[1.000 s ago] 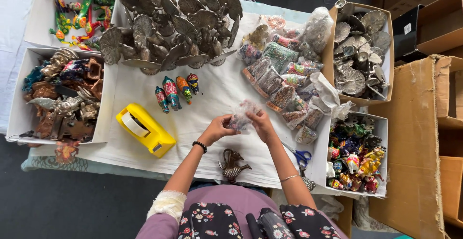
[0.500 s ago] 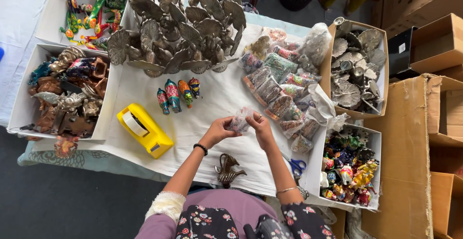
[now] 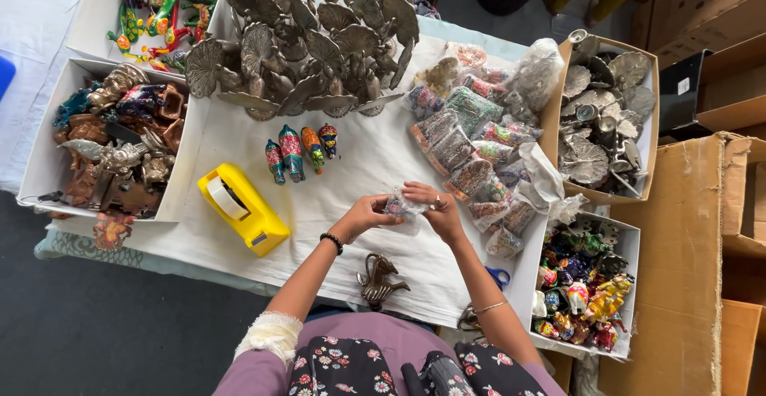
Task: The person wraps small, colorful elephant figurines in bubble wrap. They cut pieces of bubble wrap using scissors, place the figurines on the material, and fold the wrap around them to secure the items. The wrapped figurines are then placed into a box alongside other wrapped items.
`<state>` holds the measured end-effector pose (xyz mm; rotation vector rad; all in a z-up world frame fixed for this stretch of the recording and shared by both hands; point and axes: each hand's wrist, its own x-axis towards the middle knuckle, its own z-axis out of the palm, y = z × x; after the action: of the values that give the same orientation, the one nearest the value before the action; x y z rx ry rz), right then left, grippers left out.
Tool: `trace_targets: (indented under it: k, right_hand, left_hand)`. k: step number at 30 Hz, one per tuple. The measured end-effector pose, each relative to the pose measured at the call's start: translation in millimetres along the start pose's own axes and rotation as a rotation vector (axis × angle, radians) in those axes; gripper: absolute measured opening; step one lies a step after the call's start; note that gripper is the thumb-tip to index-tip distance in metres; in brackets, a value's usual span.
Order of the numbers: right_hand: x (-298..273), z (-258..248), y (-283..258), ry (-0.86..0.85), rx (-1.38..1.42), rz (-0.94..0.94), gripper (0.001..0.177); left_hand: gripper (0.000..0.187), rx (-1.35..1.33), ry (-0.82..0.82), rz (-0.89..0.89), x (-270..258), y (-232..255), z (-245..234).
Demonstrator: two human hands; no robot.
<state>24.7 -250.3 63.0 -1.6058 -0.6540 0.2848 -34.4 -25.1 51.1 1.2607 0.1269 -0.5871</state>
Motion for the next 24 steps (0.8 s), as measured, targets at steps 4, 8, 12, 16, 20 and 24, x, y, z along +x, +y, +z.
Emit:
trace_targets:
  k: [4, 8, 12, 16, 20, 24]
  right_hand:
    - [-1, -1, -22, -0.076, -0.411, -0.206, 0.03]
    - [1, -5, -57, -0.213, -0.639, -0.271, 0.041]
    - [-7, 0, -53, -0.087, -0.624, -0.335, 0.026]
    - [-18, 4, -17, 0.077, -0.553, -0.182, 0.034]
    - [-14, 10, -17, 0.21, -0.523, -0.169, 0.049]
    - [-17, 18, -4, 0.345, -0.309, 0.065, 0.072]
  left_hand:
    - [0.059, -0.008, -0.003, -0.052, -1, -3, -3]
    - [0.056, -0.198, -0.055, -0.015, 2, -6, -3]
    - [0.057, -0.259, -0.053, 0.062, 6, 2, -1]
    - [0.062, -0.199, -0.055, 0.09, 8, 9, 0]
    - [0.072, -0.172, -0.009, 0.056, 10, 9, 4]
    - [0.08, -0.19, 0.044, 0.052, 9, 6, 8]
